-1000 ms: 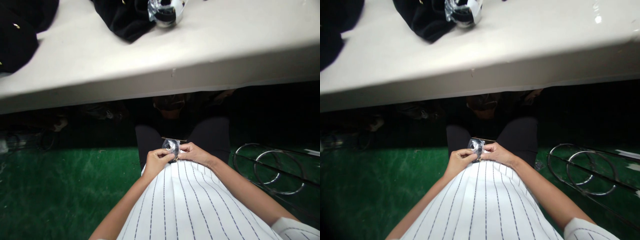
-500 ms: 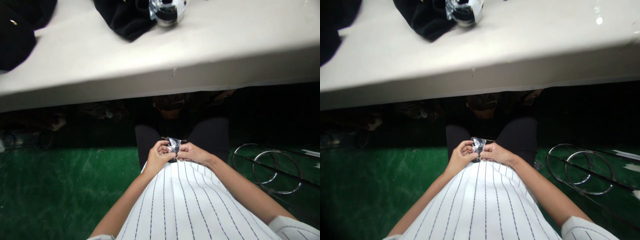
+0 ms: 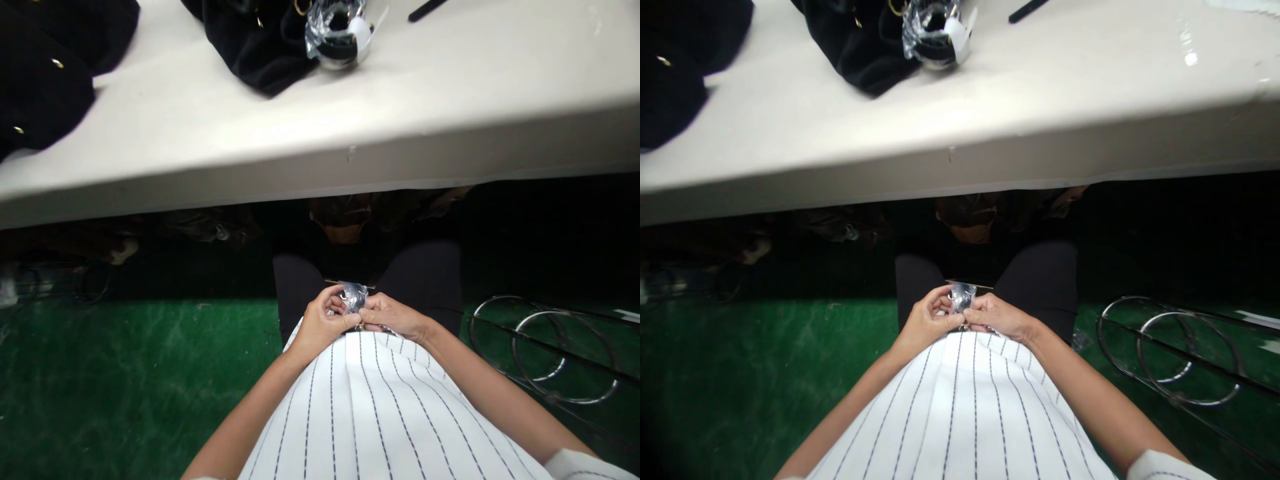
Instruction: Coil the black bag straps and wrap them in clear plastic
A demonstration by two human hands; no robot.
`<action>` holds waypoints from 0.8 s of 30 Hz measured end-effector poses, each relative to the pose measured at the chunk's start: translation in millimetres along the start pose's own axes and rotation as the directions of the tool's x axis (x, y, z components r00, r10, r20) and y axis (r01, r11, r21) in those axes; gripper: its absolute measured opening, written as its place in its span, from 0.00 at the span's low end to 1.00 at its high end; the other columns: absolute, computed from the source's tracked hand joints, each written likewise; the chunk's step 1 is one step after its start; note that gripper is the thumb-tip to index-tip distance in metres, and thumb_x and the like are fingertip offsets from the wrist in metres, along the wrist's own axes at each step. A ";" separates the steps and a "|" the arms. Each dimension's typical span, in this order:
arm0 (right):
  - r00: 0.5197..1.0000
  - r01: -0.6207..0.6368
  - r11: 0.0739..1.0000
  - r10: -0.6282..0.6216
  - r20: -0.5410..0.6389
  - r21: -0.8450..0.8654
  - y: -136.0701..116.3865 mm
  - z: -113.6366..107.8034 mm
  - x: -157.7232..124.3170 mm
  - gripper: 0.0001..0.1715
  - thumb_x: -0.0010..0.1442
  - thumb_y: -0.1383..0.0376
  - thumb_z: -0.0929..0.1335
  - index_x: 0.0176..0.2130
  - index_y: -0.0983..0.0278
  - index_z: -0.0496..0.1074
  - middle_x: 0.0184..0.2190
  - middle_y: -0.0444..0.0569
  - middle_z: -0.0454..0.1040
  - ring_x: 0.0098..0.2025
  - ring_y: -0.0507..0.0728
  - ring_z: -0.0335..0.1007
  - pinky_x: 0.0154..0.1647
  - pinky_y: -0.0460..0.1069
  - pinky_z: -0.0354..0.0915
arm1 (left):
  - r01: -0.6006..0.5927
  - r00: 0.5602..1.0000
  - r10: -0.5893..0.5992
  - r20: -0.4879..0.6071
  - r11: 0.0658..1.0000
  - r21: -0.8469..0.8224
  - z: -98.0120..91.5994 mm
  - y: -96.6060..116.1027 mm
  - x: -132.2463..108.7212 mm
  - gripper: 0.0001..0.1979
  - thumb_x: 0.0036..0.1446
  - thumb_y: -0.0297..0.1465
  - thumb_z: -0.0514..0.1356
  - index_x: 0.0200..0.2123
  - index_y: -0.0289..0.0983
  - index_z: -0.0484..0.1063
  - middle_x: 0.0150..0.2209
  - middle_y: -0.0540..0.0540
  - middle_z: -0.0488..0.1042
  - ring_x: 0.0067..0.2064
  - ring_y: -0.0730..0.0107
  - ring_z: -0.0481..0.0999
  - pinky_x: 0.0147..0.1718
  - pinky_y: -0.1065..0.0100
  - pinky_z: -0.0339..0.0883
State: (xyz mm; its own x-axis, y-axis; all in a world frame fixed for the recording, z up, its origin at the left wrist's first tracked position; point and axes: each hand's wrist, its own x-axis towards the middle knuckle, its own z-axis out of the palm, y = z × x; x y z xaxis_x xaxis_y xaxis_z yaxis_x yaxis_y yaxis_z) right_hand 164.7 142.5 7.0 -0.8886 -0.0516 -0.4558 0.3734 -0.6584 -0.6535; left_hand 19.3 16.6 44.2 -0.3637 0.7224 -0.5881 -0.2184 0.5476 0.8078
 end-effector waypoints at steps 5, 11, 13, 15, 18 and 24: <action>0.999 -0.020 0.998 0.018 0.031 0.058 1.4 -4.3 -1.2 0.30 0.54 0.46 0.73 0.34 0.73 0.72 0.14 0.36 0.58 0.17 0.44 0.43 0.19 0.44 0.38 | -0.039 0.997 0.043 -0.056 0.996 0.078 4.4 6.5 -9.1 0.34 0.41 0.34 0.73 0.50 0.38 0.62 0.34 0.50 0.73 0.35 0.67 0.76 0.34 0.67 0.73; 1.000 -0.025 0.987 0.022 0.021 0.157 7.6 -8.5 -0.4 0.30 0.53 0.48 0.74 0.38 0.73 0.73 0.13 0.35 0.56 0.15 0.43 0.38 0.16 0.44 0.34 | 0.095 0.992 -0.117 -0.036 0.922 -0.374 2.7 0.9 -7.8 0.22 0.47 0.35 0.70 0.41 0.34 0.66 0.34 0.44 0.79 0.33 0.69 0.78 0.34 0.70 0.72; 0.998 -0.042 0.987 0.034 0.054 0.157 7.4 -10.3 0.1 0.29 0.55 0.49 0.73 0.39 0.74 0.74 0.13 0.35 0.56 0.15 0.43 0.38 0.16 0.43 0.34 | 0.151 0.979 -0.202 -0.042 0.840 -0.522 1.8 -0.4 -5.9 0.18 0.47 0.33 0.71 0.37 0.32 0.69 0.32 0.44 0.78 0.30 0.72 0.77 0.31 0.73 0.72; 0.995 -0.062 0.985 0.049 0.084 0.159 6.6 -12.4 0.7 0.28 0.56 0.50 0.73 0.40 0.75 0.74 0.12 0.34 0.55 0.15 0.43 0.38 0.16 0.43 0.34 | 0.209 0.949 -0.312 -0.047 0.735 -0.645 2.3 1.1 -4.0 0.14 0.45 0.24 0.71 0.34 0.32 0.70 0.30 0.45 0.77 0.29 0.75 0.77 0.32 0.77 0.72; 0.993 -0.079 0.982 0.061 0.104 0.171 6.4 -14.8 1.5 0.28 0.56 0.51 0.73 0.42 0.75 0.74 0.11 0.34 0.55 0.14 0.42 0.37 0.15 0.43 0.34 | 0.276 0.903 -0.430 -0.007 0.592 -0.757 4.4 6.6 -1.7 0.11 0.47 0.15 0.66 0.33 0.31 0.72 0.31 0.45 0.76 0.30 0.77 0.77 0.31 0.80 0.73; 0.999 -0.025 0.965 0.011 0.053 0.262 11.7 -11.7 2.1 0.26 0.54 0.51 0.75 0.36 0.74 0.74 0.14 0.37 0.59 0.15 0.42 0.38 0.15 0.43 0.33 | 0.356 0.907 -0.392 0.155 0.516 -0.779 4.5 6.7 2.5 0.13 0.47 0.16 0.67 0.38 0.30 0.74 0.27 0.48 0.72 0.24 0.83 0.69 0.20 0.84 0.64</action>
State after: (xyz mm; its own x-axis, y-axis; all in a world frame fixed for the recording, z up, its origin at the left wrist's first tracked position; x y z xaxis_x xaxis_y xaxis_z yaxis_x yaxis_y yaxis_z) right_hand 170.3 143.4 -8.8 -0.8972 -0.0987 -0.4306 0.3126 -0.8305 -0.4611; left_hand 21.0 24.0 47.9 -0.1036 0.5059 -0.8563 -0.9478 0.2108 0.2392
